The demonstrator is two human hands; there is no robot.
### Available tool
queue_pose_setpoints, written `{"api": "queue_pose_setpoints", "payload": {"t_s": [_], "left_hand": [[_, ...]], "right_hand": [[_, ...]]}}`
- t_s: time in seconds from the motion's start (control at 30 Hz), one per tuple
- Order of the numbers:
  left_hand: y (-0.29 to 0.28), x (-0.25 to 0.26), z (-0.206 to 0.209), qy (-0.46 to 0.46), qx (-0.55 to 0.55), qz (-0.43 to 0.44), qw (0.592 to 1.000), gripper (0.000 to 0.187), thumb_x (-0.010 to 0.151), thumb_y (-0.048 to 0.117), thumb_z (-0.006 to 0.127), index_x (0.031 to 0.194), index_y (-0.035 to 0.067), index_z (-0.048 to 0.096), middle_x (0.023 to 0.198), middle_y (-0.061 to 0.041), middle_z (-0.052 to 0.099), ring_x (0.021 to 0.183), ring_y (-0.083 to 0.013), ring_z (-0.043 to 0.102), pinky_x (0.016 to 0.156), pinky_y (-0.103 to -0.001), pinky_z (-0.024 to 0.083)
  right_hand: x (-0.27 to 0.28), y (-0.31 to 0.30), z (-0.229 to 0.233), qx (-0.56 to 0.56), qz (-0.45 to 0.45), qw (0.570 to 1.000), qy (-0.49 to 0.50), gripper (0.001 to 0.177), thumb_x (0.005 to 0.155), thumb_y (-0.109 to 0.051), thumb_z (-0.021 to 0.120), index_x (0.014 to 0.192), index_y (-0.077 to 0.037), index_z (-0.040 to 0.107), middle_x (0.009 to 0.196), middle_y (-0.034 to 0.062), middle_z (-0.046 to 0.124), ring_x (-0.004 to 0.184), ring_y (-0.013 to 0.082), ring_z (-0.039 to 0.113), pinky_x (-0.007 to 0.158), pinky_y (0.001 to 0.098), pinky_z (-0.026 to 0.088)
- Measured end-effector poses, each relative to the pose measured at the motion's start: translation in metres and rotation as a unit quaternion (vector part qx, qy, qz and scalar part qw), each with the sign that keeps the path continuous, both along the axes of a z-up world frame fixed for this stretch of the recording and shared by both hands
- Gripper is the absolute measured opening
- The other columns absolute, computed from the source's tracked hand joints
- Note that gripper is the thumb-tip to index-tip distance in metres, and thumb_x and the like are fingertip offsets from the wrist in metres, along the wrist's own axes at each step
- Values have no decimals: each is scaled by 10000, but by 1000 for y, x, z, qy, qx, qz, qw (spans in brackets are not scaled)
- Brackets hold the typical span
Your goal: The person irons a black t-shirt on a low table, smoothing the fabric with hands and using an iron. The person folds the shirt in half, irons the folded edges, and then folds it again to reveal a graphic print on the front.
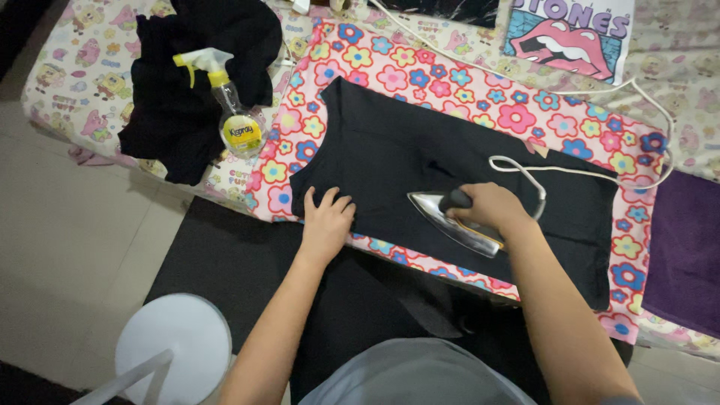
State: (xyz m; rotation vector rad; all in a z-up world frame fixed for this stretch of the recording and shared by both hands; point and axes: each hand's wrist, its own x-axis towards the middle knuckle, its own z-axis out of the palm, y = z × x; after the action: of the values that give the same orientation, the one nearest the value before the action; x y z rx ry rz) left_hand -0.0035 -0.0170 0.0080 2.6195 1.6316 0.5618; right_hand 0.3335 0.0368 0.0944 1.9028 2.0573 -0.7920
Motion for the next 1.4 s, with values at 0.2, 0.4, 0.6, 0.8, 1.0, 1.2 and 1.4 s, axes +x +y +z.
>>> {"api": "queue_pose_setpoints", "payload": {"t_s": [0.2,0.4,0.6,0.8,1.0,1.2,1.4], "left_hand": [[11,-1,3,32,18,-15,999,132,814,137,687,927,99,745,1025,-31,728,1140,-263,639,1106,-673,344],[36,8,29,-21,38,-3,999,114,787,191,705,842,97,672,880,-72,691,952,-280,640,986,-600,425],[62,16,58,-123,3,14,992,76,845,147,680,839,87,635,843,-98,674,891,-318,652,905,-494,459],[99,3,41,-291,-105,13,951,192,950,238,700,969,49,671,819,-109,703,752,-288,673,666,-386,509],[186,9,-17,-484,-219,130,837,318,1032,319,719,1089,6,728,841,-87,694,770,-120,595,697,-290,490],[249,31,-68,-471,-226,174,835,592,824,202,873,1295,16,566,1149,-187,679,1054,-269,674,892,-383,544],[217,58,-33,-276,-162,263,910,350,966,154,616,1315,119,604,1146,-177,733,1033,-387,704,864,-482,547]], "right_hand": [[42,-22,13,33,-52,995,-80,541,689,-523,834,1136,-228,761,1049,115,779,1019,331,727,875,465,573],[17,-33,23,217,-29,972,-84,544,793,-528,800,1118,-101,711,1112,141,692,1093,331,670,883,461,563],[-71,-31,-30,375,97,914,125,627,690,-327,847,1197,-17,649,1226,195,624,1145,396,587,901,479,492],[-62,18,-84,334,35,942,-3,287,800,-143,773,1075,-158,693,1101,29,705,1096,267,662,852,459,528],[-26,101,-123,192,-320,768,520,455,839,-103,771,1268,-24,643,912,96,686,826,177,621,740,316,495],[-38,153,-162,220,-407,804,374,525,863,-127,796,1317,-56,544,946,135,749,861,231,700,809,368,553],[-57,144,-136,273,-320,868,263,497,909,-20,585,1381,-177,569,1039,211,714,950,373,709,859,463,559]]}}
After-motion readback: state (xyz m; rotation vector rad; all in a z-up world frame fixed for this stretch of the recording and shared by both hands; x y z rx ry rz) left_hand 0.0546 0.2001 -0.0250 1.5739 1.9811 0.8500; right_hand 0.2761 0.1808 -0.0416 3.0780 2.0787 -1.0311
